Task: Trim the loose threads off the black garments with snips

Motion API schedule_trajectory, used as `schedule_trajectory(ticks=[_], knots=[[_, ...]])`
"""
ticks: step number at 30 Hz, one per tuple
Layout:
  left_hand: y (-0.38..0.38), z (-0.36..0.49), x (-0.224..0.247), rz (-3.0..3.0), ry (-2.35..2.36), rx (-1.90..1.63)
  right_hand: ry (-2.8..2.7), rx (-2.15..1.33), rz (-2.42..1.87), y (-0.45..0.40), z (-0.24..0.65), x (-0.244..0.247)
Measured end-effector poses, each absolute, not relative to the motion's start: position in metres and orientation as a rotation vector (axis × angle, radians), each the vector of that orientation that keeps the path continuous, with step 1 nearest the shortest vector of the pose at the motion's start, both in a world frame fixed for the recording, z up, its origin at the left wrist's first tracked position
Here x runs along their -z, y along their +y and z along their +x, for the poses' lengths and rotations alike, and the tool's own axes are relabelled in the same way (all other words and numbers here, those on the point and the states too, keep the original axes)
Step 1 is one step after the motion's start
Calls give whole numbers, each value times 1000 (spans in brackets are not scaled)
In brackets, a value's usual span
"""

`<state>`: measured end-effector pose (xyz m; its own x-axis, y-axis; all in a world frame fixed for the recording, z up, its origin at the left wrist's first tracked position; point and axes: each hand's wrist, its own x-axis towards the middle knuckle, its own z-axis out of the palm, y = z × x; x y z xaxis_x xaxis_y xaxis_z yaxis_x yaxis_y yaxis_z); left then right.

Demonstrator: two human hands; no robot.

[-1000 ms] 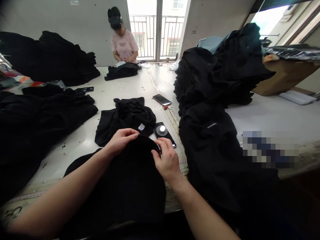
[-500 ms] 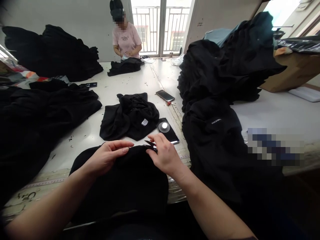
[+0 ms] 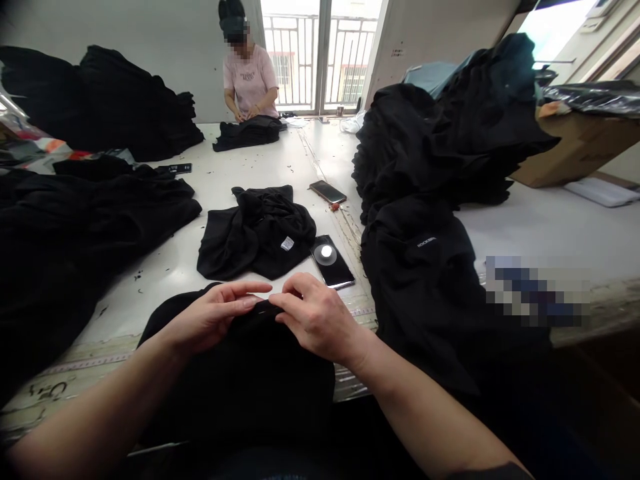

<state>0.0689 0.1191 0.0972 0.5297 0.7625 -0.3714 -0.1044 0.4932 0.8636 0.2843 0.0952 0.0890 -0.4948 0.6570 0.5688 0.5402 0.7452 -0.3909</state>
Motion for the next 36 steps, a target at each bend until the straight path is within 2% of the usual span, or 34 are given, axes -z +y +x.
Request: schedule_trajectory(ticks=[36], knots=[[120, 71, -100, 1040, 959, -640, -2293, -150, -814, 96, 282, -97]])
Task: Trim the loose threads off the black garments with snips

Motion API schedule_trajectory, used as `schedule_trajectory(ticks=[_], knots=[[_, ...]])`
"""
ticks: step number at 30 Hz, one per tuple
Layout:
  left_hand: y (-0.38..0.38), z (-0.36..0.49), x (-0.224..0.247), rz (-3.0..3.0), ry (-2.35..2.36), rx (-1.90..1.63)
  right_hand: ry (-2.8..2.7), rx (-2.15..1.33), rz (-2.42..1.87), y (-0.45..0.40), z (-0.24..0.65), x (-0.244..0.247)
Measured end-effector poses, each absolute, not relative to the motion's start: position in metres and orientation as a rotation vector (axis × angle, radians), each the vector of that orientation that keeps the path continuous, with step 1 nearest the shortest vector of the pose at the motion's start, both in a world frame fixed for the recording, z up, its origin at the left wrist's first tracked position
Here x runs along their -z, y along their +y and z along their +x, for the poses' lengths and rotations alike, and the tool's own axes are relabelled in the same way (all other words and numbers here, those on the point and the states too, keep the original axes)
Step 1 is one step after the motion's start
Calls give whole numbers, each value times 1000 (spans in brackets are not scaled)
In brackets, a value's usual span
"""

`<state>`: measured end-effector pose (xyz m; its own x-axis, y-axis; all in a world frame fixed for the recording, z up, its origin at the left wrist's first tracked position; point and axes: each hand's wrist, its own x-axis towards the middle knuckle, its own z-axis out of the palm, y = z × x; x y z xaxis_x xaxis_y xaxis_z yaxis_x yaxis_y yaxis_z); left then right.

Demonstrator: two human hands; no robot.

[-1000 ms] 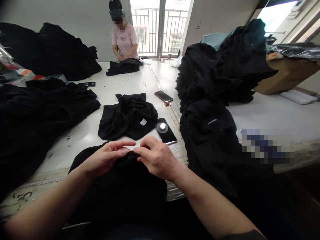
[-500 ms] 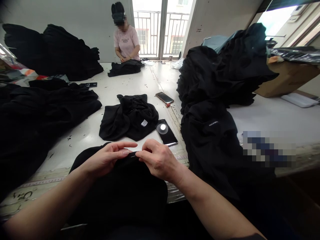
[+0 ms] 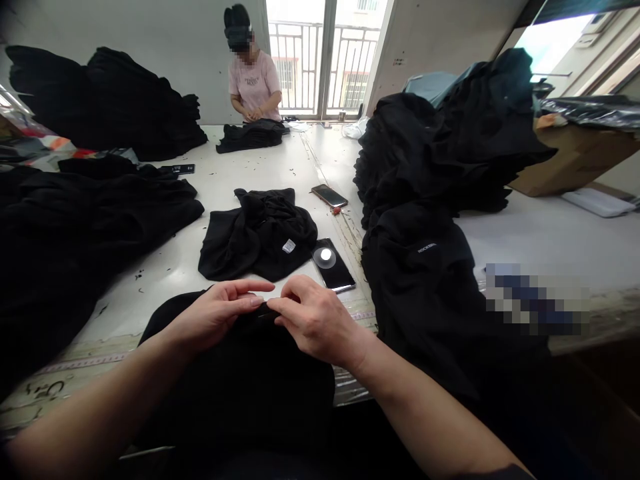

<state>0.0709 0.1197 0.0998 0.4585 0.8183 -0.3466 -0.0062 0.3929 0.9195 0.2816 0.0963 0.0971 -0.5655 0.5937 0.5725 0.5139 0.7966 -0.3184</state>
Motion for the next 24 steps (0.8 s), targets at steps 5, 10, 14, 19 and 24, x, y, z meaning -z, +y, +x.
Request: schedule_trajectory(ticks=[5, 10, 14, 19, 24], knots=[[120, 71, -100, 1060, 959, -627, -2312, -122, -813, 97, 279, -98], [121, 71, -101, 1075, 961, -627, -2327, -76, -810, 97, 279, -99], [121, 71, -98, 1080, 996, -612, -2347, -27, -806, 97, 279, -98], [123, 71, -94, 1081, 1015, -609, -2369, 25, -821, 97, 280, -97], [123, 72, -94, 1081, 1015, -606, -2390, 27, -842, 98, 280, -95]])
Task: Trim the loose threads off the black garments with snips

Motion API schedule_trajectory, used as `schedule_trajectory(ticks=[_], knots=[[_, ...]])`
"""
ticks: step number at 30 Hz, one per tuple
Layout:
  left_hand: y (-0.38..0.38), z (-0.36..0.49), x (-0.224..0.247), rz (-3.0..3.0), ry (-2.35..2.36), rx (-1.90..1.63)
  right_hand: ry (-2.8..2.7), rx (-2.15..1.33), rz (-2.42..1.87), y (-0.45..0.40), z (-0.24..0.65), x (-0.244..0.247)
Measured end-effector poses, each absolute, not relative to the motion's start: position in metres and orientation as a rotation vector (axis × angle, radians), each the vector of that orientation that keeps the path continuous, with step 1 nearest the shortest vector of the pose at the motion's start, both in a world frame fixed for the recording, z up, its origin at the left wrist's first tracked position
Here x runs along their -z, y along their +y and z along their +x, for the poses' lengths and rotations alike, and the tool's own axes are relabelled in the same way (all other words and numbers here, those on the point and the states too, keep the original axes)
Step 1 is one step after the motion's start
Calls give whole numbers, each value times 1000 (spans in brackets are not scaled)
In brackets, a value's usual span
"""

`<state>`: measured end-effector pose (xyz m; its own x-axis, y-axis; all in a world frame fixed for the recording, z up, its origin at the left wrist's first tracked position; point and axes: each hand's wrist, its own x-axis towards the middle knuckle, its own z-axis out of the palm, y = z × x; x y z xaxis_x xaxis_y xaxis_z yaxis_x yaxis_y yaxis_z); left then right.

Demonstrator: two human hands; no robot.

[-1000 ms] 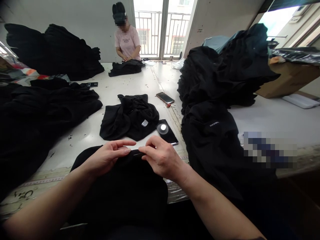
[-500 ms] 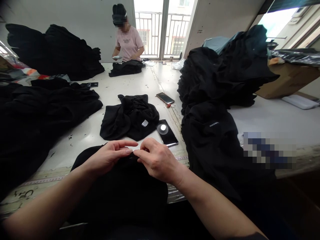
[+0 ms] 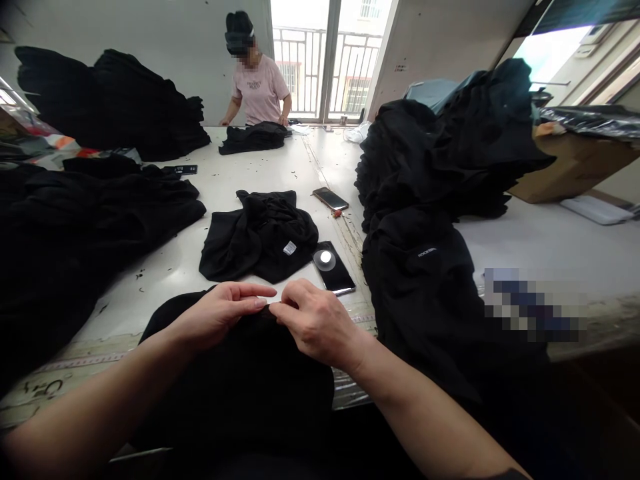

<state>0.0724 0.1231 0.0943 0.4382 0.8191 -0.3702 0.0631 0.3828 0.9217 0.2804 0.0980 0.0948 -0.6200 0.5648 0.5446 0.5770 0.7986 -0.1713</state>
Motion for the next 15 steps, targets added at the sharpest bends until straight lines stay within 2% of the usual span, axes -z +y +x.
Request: schedule_trajectory(ticks=[15], knots=[[126, 77, -95, 1062, 1038, -609, -2340, -2, -814, 101, 281, -89]])
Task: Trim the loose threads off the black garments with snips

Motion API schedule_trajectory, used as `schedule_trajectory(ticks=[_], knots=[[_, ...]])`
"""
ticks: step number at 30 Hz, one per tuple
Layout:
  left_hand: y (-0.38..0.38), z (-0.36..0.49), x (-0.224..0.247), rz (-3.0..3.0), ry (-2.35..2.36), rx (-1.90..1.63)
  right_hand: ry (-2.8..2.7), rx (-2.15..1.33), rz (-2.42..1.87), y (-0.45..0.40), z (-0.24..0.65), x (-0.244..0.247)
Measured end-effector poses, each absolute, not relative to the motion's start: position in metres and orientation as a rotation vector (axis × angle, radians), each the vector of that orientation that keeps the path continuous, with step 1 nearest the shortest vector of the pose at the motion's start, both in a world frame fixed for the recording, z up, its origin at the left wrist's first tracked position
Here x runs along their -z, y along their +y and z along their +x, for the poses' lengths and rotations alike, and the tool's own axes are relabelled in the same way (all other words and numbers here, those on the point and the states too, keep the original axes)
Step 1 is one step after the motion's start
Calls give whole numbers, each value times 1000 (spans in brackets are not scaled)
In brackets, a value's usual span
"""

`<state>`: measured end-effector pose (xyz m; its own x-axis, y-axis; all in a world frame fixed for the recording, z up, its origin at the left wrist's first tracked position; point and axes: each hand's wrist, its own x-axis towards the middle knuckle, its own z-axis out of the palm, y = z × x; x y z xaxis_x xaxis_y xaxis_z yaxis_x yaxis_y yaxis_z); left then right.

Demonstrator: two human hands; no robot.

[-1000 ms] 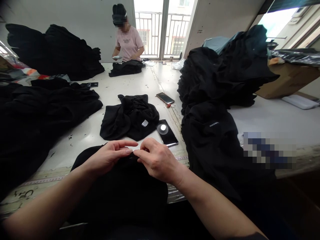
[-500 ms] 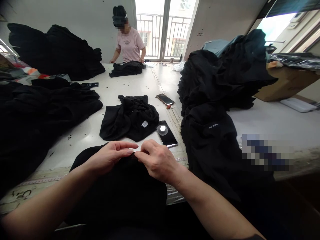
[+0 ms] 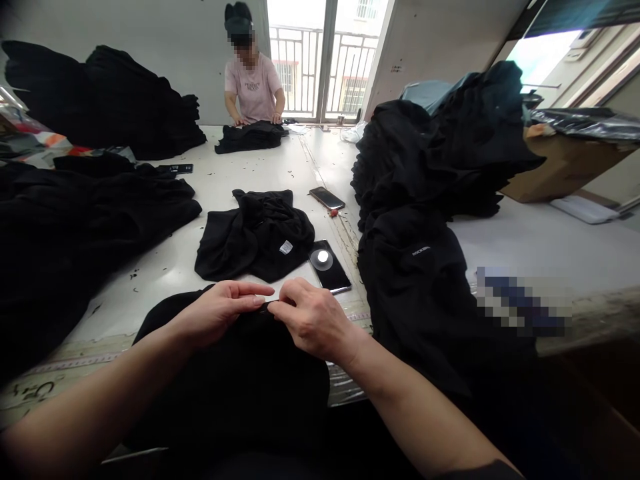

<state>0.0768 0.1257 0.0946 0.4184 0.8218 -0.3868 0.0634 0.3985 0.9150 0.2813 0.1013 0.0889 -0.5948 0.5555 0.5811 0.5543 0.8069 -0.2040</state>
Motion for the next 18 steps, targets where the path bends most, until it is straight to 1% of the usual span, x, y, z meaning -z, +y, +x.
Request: schedule_trajectory(ticks=[5, 8, 10, 14, 18], knots=[[126, 78, -99, 1021, 1040, -605, -2069, -267, -757, 96, 287, -101], [129, 82, -103, 1006, 1042, -595, -1911, -349, -772, 82, 297, -113], [138, 88, -104, 1104, 1086, -655, -1869, -396, -787, 69, 307, -119], [174, 103, -101, 1515, 1171, -912, -1960, -569, -887, 43, 333, -118], [201, 100, -105, 1975, 1191, -989, -2327, -855, -1230, 15, 364, -103]])
